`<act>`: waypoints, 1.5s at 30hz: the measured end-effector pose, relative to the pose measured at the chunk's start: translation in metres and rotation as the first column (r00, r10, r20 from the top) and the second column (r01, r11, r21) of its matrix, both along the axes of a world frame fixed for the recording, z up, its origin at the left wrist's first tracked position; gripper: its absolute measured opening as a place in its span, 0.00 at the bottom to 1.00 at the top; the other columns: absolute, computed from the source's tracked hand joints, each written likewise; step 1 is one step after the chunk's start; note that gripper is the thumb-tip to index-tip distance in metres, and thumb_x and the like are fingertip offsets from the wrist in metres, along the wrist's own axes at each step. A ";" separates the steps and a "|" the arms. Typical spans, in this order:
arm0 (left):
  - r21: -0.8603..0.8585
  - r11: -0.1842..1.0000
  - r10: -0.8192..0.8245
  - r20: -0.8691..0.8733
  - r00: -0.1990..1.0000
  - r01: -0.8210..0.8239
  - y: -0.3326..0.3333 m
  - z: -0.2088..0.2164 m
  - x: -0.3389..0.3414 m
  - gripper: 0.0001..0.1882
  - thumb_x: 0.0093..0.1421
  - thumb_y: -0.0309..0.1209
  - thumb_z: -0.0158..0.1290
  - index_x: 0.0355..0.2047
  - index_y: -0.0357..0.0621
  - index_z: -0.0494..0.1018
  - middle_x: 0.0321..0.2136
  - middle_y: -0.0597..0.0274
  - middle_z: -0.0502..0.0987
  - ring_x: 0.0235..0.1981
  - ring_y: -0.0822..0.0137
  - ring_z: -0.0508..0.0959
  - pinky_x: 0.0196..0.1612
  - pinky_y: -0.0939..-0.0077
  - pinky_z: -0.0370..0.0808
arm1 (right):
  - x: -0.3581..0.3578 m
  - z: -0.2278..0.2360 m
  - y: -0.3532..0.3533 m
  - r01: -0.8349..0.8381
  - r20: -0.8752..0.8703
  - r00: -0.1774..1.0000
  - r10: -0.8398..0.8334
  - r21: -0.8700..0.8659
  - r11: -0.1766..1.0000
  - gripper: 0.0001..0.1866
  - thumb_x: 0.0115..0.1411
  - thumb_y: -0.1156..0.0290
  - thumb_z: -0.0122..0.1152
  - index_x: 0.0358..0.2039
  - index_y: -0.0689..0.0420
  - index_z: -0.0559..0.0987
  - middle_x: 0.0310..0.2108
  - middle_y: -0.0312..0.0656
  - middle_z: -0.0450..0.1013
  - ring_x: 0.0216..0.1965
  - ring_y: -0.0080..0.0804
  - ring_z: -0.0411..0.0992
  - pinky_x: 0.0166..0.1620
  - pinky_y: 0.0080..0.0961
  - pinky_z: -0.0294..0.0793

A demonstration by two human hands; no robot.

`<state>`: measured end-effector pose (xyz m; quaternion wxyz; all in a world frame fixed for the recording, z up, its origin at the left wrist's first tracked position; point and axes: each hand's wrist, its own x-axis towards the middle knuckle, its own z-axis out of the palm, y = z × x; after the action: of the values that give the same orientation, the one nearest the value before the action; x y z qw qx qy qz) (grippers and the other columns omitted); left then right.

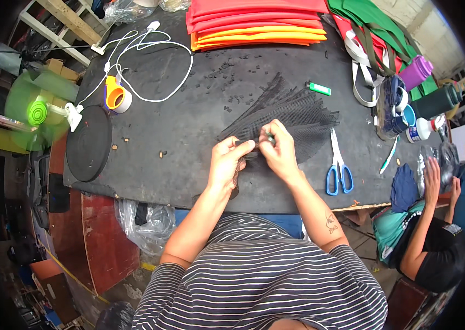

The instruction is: Cutting mesh fabric pieces with scissors at a manufacturing workbench.

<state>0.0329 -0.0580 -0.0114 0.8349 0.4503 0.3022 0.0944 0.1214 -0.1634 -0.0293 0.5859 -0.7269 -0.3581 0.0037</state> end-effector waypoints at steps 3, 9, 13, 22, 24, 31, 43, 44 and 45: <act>-0.033 0.999 -0.003 0.013 1.000 0.003 0.004 -0.001 -0.002 0.09 0.51 0.24 0.55 0.19 0.45 0.66 0.16 0.70 0.69 0.10 0.85 0.59 0.11 0.90 0.54 | 0.024 -0.018 -0.015 0.156 -0.709 0.637 0.302 0.502 0.851 0.05 0.55 0.73 0.45 0.23 0.57 0.68 0.16 0.26 0.57 0.17 0.13 0.53 0.21 0.13 0.52; -0.074 0.997 0.005 0.031 1.000 -0.002 0.017 -0.002 -0.005 0.06 0.52 0.23 0.53 0.21 0.42 0.67 0.19 0.68 0.70 0.09 0.84 0.57 0.12 0.90 0.55 | 0.026 0.007 -0.032 -0.013 -0.449 0.889 0.088 0.167 0.986 0.05 0.54 0.73 0.56 0.24 0.58 0.72 0.20 0.25 0.60 0.22 0.12 0.56 0.26 0.11 0.54; -0.042 0.999 0.002 0.043 0.999 0.000 0.017 0.000 -0.004 0.09 0.51 0.25 0.55 0.19 0.44 0.66 0.17 0.69 0.69 0.10 0.84 0.59 0.11 0.90 0.54 | 0.019 0.017 -0.029 -0.196 -0.190 0.960 0.207 0.074 0.978 0.03 0.46 0.80 0.60 0.23 0.62 0.74 0.24 0.35 0.67 0.29 0.20 0.65 0.33 0.17 0.63; 0.104 0.995 0.003 0.075 0.997 -0.011 0.011 -0.002 -0.003 0.09 0.50 0.24 0.55 0.18 0.46 0.66 0.15 0.70 0.71 0.10 0.85 0.62 0.12 0.91 0.55 | 0.007 0.022 -0.003 -0.076 0.345 0.924 0.168 -0.265 0.961 0.09 0.40 0.79 0.56 0.24 0.61 0.67 0.23 0.36 0.60 0.21 0.27 0.62 0.26 0.24 0.63; 0.087 0.996 0.000 0.030 1.000 -0.003 0.009 0.003 -0.003 0.10 0.50 0.24 0.56 0.18 0.47 0.66 0.15 0.70 0.71 0.11 0.85 0.62 0.12 0.91 0.55 | 0.008 0.005 0.003 -0.101 0.144 0.983 0.111 -0.074 0.992 0.07 0.43 0.77 0.55 0.23 0.60 0.66 0.22 0.34 0.59 0.21 0.26 0.61 0.25 0.23 0.62; -0.115 0.993 -0.028 0.060 0.998 0.035 0.025 -0.005 -0.009 0.06 0.52 0.23 0.53 0.22 0.43 0.67 0.21 0.64 0.73 0.09 0.85 0.57 0.11 0.91 0.55 | 0.034 0.016 -0.029 -0.115 -0.398 0.907 0.136 0.077 0.990 0.07 0.55 0.70 0.55 0.29 0.57 0.68 0.21 0.27 0.60 0.24 0.13 0.58 0.29 0.12 0.59; -0.233 0.969 -0.060 0.078 0.995 0.077 0.024 -0.002 -0.007 0.07 0.51 0.25 0.54 0.23 0.42 0.65 0.21 0.64 0.71 0.09 0.84 0.57 0.11 0.90 0.55 | 0.035 0.012 -0.029 -0.283 -0.111 0.954 0.279 -0.028 0.959 0.13 0.41 0.75 0.63 0.30 0.61 0.76 0.30 0.37 0.67 0.33 0.24 0.66 0.36 0.19 0.64; -0.234 0.969 -0.057 0.079 0.995 0.074 0.024 -0.002 -0.007 0.07 0.51 0.25 0.54 0.23 0.42 0.66 0.21 0.63 0.71 0.09 0.84 0.57 0.11 0.90 0.55 | 0.034 0.012 -0.027 -0.291 -0.113 0.951 0.288 -0.009 0.957 0.12 0.41 0.76 0.63 0.30 0.61 0.76 0.30 0.37 0.67 0.33 0.25 0.66 0.36 0.20 0.65; -0.234 0.970 -0.055 0.079 0.995 0.072 0.024 -0.002 -0.007 0.07 0.51 0.25 0.54 0.23 0.42 0.66 0.21 0.63 0.71 0.09 0.84 0.57 0.11 0.90 0.55 | 0.034 0.012 -0.026 -0.300 -0.114 0.947 0.299 0.010 0.954 0.12 0.41 0.77 0.63 0.30 0.62 0.76 0.29 0.38 0.67 0.33 0.26 0.66 0.36 0.20 0.65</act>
<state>0.0257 -0.0339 -0.0133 0.8954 0.3536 0.2666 0.0470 0.1556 -0.1889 -0.0178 0.5954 -0.6650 -0.4300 0.1355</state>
